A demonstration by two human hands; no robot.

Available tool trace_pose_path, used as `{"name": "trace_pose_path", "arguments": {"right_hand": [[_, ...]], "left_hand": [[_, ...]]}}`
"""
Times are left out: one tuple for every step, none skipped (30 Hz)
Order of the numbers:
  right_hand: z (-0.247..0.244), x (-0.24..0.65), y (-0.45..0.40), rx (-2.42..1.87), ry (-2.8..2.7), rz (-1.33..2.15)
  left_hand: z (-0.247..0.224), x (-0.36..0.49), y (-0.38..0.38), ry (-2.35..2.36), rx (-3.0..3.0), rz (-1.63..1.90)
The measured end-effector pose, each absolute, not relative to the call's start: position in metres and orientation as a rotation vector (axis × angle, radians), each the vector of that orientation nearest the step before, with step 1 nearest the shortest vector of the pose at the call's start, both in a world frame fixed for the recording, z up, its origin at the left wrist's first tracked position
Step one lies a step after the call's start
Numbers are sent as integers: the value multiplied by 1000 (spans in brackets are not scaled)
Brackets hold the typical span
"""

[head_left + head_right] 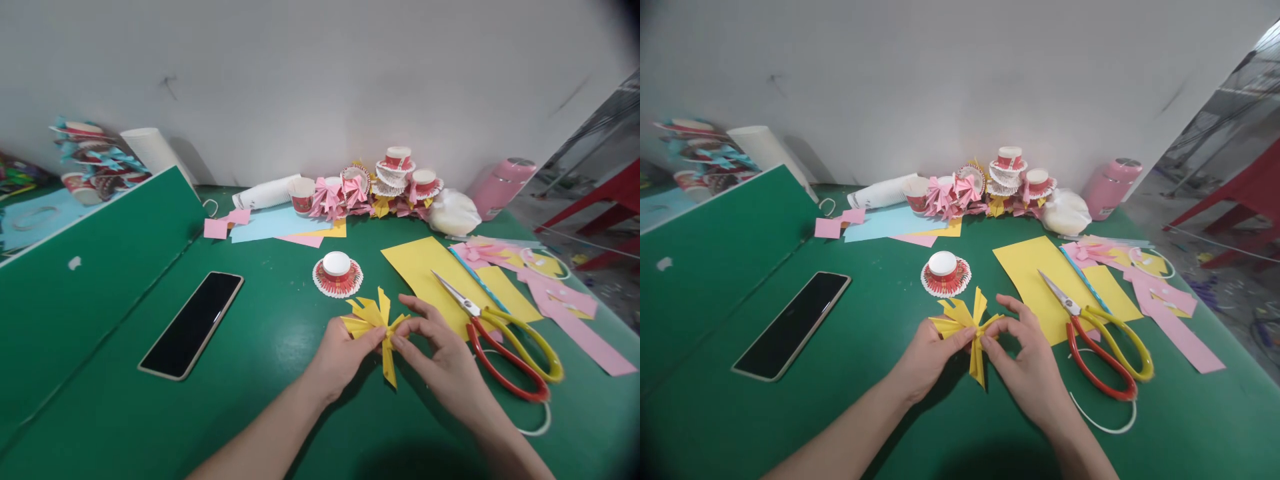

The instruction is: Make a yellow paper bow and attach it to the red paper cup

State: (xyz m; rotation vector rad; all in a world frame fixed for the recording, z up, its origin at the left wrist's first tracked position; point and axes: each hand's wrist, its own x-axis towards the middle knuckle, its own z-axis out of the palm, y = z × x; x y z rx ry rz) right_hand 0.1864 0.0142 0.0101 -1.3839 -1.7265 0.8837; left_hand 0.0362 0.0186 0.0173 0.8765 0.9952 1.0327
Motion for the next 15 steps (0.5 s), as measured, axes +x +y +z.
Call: {"name": "trace_pose_path", "arguments": {"right_hand": [[11,187,14,-1381,-1734,899],[11,187,15,-1380,-1743,909],[12,186,15,-1381,-1751,915],[13,186,15,-1383,-1759,916],[14,186,15,-1383,-1765,913],[15,186,15,-1383,-1767,907],[16,186,15,-1381,-1767,901],[16,186,15,-1379,-1765,896],[16,186,15,-1378,-1763,891],[16,186,15,-1379,-1760,885],[16,186,15,-1382,-1758,880],[17,186,15,-1386,-1758,877],[17,186,15,-1388,-1758,875],[17,186,14,-1391,-1759,876],[17,186,14,-1394,-1761,879]], "left_hand": [[18,36,19,992,884,1022],[19,36,19,986,890,1011],[19,36,19,977,894,1002],[19,36,19,970,893,998],[19,36,19,966,886,998],[18,37,19,964,873,1001],[18,37,18,961,857,1009],[17,37,18,954,844,1019],[16,37,18,944,836,1029],[15,37,19,934,834,1037],[14,37,19,926,835,1043],[13,37,19,923,838,1047],[13,37,19,927,841,1049],[12,37,19,930,843,1049],[12,37,19,932,845,1051]]}}
